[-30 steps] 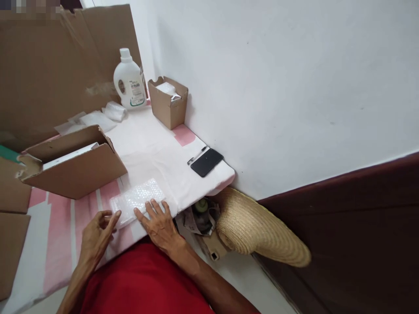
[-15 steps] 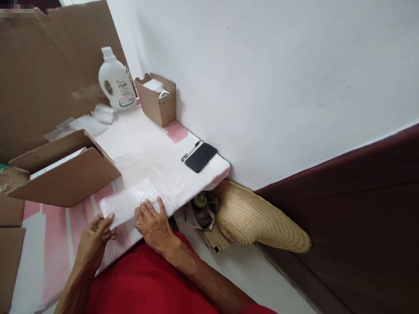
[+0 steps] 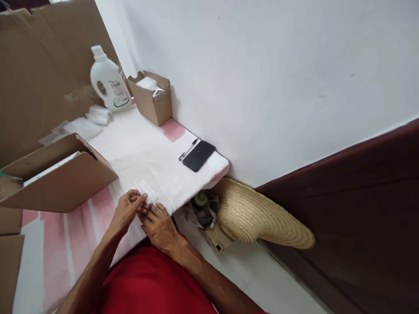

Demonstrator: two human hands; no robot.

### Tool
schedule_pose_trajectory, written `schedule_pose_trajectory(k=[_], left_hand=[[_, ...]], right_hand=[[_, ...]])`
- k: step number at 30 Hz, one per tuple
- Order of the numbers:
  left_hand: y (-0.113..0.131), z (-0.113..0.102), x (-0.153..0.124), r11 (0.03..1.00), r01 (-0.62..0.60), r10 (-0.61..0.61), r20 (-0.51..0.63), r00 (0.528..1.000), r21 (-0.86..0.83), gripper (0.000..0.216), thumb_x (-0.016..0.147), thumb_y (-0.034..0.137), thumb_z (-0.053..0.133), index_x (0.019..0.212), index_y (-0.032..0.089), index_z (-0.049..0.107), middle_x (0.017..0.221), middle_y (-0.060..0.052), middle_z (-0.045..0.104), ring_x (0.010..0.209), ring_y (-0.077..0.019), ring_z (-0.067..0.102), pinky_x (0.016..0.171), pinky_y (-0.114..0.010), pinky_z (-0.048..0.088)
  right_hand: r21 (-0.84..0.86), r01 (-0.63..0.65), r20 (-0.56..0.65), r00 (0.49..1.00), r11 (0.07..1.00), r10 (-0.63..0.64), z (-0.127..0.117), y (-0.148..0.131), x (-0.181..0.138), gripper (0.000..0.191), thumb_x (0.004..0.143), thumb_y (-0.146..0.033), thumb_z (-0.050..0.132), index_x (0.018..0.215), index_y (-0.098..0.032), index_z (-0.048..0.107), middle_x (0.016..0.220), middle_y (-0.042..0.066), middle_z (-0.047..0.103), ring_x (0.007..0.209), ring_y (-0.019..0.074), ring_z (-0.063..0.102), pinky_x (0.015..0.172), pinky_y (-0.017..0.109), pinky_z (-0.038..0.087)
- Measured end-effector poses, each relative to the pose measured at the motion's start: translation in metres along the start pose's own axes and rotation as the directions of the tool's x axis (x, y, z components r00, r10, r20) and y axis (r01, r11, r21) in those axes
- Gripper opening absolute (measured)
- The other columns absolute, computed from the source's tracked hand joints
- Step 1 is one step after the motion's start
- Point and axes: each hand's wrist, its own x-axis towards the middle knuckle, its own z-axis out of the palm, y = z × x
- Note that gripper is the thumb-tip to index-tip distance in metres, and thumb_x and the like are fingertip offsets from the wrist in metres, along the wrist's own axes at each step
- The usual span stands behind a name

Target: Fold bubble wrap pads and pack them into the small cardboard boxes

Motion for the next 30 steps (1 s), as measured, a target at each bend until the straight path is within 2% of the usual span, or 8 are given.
schedule_pose_trajectory(k=[8, 13, 17, 21, 23, 25, 27, 30], left_hand=[[0.002, 0.0, 0.001, 0.999, 0.05, -0.051, 0.067, 0.996, 0.009, 0.043, 0.067, 0.041, 0.083, 0.094, 0.014, 0.062, 0.077, -0.007, 0.073, 0.062, -0.0173, 0.07, 0.058, -0.028, 0.054], [-0.007, -0.004, -0.001, 0.998, 0.006, 0.0, 0.112, 0.994, -0.056, 0.049, 0.072, 0.05, 0.078, 0.103, 0.013, 0.063, 0.089, -0.009, 0.073, 0.069, -0.0147, 0.068, 0.063, -0.026, 0.052], [-0.013, -0.009, -0.003, 0.996, -0.055, 0.062, 0.089, 0.994, -0.076, 0.049, 0.081, 0.061, 0.066, 0.1, 0.015, 0.061, 0.069, 0.003, 0.06, 0.053, -0.008, 0.051, 0.052, -0.022, 0.04], [-0.008, -0.017, -0.005, 0.987, -0.156, 0.155, -0.011, 0.988, -0.029, 0.04, 0.089, 0.056, 0.059, 0.103, 0.019, 0.059, 0.068, 0.005, 0.054, 0.053, -0.0081, 0.047, 0.052, -0.022, 0.039], [-0.007, -0.023, -0.002, 0.928, -0.335, 0.337, 0.011, 0.941, 0.166, 0.032, 0.096, 0.047, 0.052, 0.112, 0.021, 0.062, 0.085, -0.001, 0.065, 0.072, -0.0121, 0.061, 0.069, -0.026, 0.05], [-0.013, -0.028, 0.005, 0.746, -0.531, 0.505, 0.18, 0.844, 0.402, 0.032, 0.099, 0.039, 0.045, 0.119, 0.023, 0.065, 0.114, -0.008, 0.07, 0.107, -0.0192, 0.065, 0.097, -0.037, 0.049], [-0.024, -0.033, 0.015, 0.578, -0.638, 0.534, 0.354, 0.767, 0.509, 0.035, 0.097, 0.034, 0.047, 0.125, 0.025, 0.067, 0.135, -0.009, 0.065, 0.135, -0.0254, 0.053, 0.115, -0.047, 0.037], [-0.044, -0.04, 0.028, 0.498, -0.666, 0.487, 0.456, 0.745, 0.555, 0.045, 0.096, 0.033, 0.05, 0.14, 0.027, 0.057, 0.152, -0.008, 0.054, 0.15, -0.0266, 0.035, 0.124, -0.052, 0.022]], right_hand=[[0.032, 0.129, -0.113, 0.986, 0.991, -0.125, -0.018, 0.007, -0.001, 0.037, 0.099, -0.01, 0.046, 0.131, -0.015, 0.064, 0.116, 0.012, 0.073, 0.119, 0.024, 0.062, 0.103, 0.041, 0.053], [0.089, 0.032, -0.259, 0.966, 0.996, -0.008, -0.034, -0.007, 0.003, 0.031, 0.097, -0.016, 0.05, 0.123, -0.014, 0.067, 0.112, 0.014, 0.073, 0.113, 0.0253, 0.066, 0.097, 0.041, 0.057], [-0.024, -0.115, -0.209, 0.972, 0.993, 0.107, -0.018, -0.004, 0.012, 0.044, 0.1, -0.024, 0.051, 0.141, -0.008, 0.055, 0.135, 0.02, 0.064, 0.133, 0.031, 0.056, 0.108, 0.048, 0.051], [-0.132, -0.123, -0.111, 0.988, 0.984, 0.109, -0.001, 0.01, 0.011, 0.049, 0.1, -0.027, 0.056, 0.144, -0.008, 0.053, 0.137, 0.02, 0.064, 0.135, 0.0318, 0.053, 0.11, 0.048, 0.049], [-0.138, -0.103, -0.088, 0.992, 0.985, 0.091, 0.0, 0.014, 0.009, 0.047, 0.1, -0.026, 0.056, 0.143, -0.01, 0.055, 0.139, 0.018, 0.063, 0.137, 0.0305, 0.052, 0.112, 0.047, 0.047], [-0.145, -0.079, -0.081, 0.994, 0.986, 0.067, -0.002, 0.017, 0.007, 0.044, 0.1, -0.026, 0.055, 0.141, -0.01, 0.057, 0.138, 0.018, 0.063, 0.137, 0.0301, 0.052, 0.112, 0.046, 0.047], [-0.154, -0.058, -0.079, 0.996, 0.986, 0.046, -0.003, 0.017, 0.006, 0.042, 0.1, -0.028, 0.055, 0.138, -0.009, 0.06, 0.138, 0.018, 0.063, 0.137, 0.0309, 0.052, 0.111, 0.047, 0.047], [-0.17, -0.029, -0.081, 0.997, 0.985, 0.015, -0.003, 0.017, 0.003, 0.046, 0.099, -0.036, 0.058, 0.136, -0.008, 0.061, 0.139, 0.021, 0.062, 0.138, 0.0331, 0.05, 0.11, 0.049, 0.048]])
